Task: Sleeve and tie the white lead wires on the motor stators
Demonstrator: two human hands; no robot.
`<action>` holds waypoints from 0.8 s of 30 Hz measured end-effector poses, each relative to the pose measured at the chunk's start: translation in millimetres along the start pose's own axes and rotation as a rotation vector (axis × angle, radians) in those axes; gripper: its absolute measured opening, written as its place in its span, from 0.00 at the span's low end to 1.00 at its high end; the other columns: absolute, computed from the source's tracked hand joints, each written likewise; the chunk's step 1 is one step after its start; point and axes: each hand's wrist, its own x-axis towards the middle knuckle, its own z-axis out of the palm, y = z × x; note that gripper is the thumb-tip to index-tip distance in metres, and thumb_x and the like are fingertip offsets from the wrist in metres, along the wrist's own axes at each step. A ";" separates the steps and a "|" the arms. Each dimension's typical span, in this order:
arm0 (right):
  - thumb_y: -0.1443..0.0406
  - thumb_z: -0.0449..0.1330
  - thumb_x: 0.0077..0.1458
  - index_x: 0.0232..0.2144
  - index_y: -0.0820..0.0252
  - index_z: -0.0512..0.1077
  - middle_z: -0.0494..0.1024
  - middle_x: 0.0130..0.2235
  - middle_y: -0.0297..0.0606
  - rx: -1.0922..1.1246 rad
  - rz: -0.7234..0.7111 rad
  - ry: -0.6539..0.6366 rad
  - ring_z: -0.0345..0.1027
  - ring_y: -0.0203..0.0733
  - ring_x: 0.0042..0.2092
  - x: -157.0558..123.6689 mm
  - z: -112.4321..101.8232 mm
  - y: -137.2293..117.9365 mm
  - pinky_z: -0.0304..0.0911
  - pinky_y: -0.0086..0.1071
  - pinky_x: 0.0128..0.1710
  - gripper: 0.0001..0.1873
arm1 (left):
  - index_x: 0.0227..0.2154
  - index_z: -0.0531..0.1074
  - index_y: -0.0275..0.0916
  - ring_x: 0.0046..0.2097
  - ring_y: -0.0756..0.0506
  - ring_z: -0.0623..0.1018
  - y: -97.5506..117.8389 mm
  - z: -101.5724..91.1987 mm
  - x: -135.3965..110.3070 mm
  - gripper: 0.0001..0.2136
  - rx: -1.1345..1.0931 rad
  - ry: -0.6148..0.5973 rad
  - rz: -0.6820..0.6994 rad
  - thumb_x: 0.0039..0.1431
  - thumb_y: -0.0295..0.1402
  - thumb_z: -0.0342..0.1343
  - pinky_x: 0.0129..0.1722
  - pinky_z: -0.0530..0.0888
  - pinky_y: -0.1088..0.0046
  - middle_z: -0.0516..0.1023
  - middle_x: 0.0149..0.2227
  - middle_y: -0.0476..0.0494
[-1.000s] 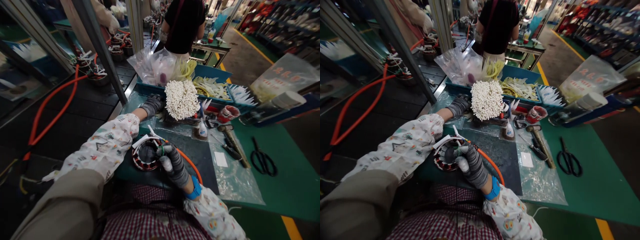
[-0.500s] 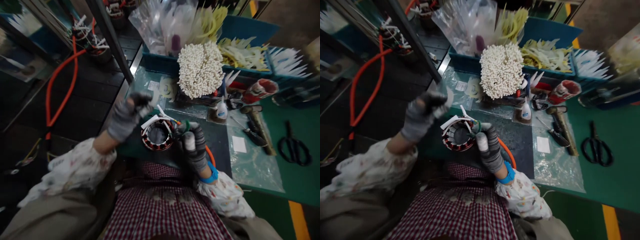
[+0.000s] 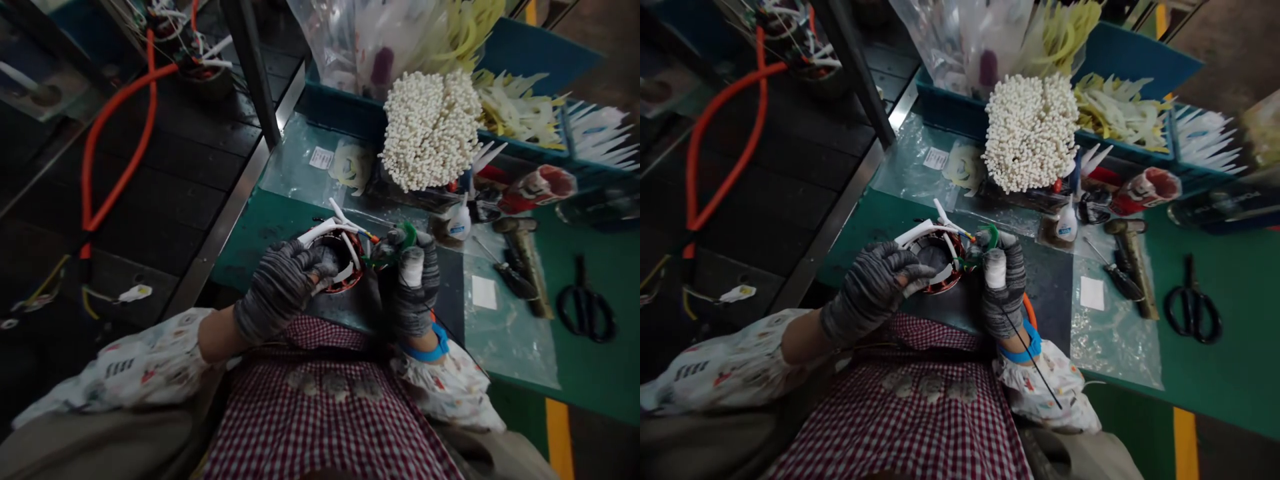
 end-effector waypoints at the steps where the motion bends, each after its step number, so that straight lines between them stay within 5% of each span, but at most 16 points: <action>1: 0.50 0.49 0.78 0.60 0.48 0.70 0.81 0.53 0.44 0.002 0.015 0.007 0.80 0.52 0.53 0.2 0.8 -2.3 0.77 0.52 0.55 0.19 | 0.46 0.85 0.47 0.49 0.34 0.82 -2.0 -0.3 0.4 0.12 -0.027 -0.010 0.010 0.77 0.39 0.55 0.50 0.78 0.50 0.87 0.45 0.41; 6: 0.47 0.53 0.76 0.52 0.47 0.74 0.82 0.49 0.40 0.092 0.059 0.054 0.80 0.48 0.48 3.6 4.8 -11.2 0.78 0.51 0.53 0.17 | 0.46 0.86 0.48 0.48 0.36 0.83 -11.4 -8.8 11.9 0.09 -0.028 -0.131 0.069 0.74 0.36 0.59 0.51 0.79 0.50 0.88 0.45 0.44; 11: 0.48 0.57 0.75 0.50 0.46 0.76 0.83 0.47 0.36 0.193 0.032 0.079 0.79 0.45 0.42 6.1 7.7 -8.6 0.79 0.46 0.46 0.15 | 0.47 0.85 0.54 0.61 0.39 0.79 -16.4 -13.9 14.4 0.15 -0.052 -0.178 0.089 0.73 0.26 0.56 0.75 0.61 0.35 0.86 0.50 0.54; 16: 0.52 0.56 0.77 0.50 0.46 0.77 0.83 0.45 0.34 0.136 -0.029 0.057 0.79 0.44 0.41 3.5 2.8 -13.1 0.78 0.44 0.44 0.13 | 0.51 0.82 0.52 0.59 0.37 0.80 -15.9 -13.9 -4.2 0.09 -0.011 -0.029 0.211 0.74 0.43 0.60 0.74 0.63 0.37 0.86 0.53 0.49; 21: 0.58 0.57 0.77 0.57 0.47 0.74 0.84 0.42 0.33 -0.005 -0.255 -0.314 0.81 0.42 0.39 0.9 -0.7 -44.3 0.80 0.36 0.40 0.11 | 0.53 0.81 0.46 0.50 0.45 0.81 -12.2 1.8 -26.9 0.12 0.147 0.299 0.264 0.71 0.25 0.62 0.59 0.78 0.65 0.86 0.43 0.50; 24: 0.61 0.55 0.77 0.56 0.54 0.75 0.86 0.46 0.40 -0.252 -0.453 -0.476 0.83 0.45 0.45 4.6 11.6 -65.6 0.81 0.37 0.47 0.12 | 0.54 0.80 0.43 0.51 0.45 0.82 -16.1 7.9 -30.2 0.12 0.112 0.344 0.297 0.73 0.25 0.59 0.56 0.78 0.67 0.87 0.45 0.48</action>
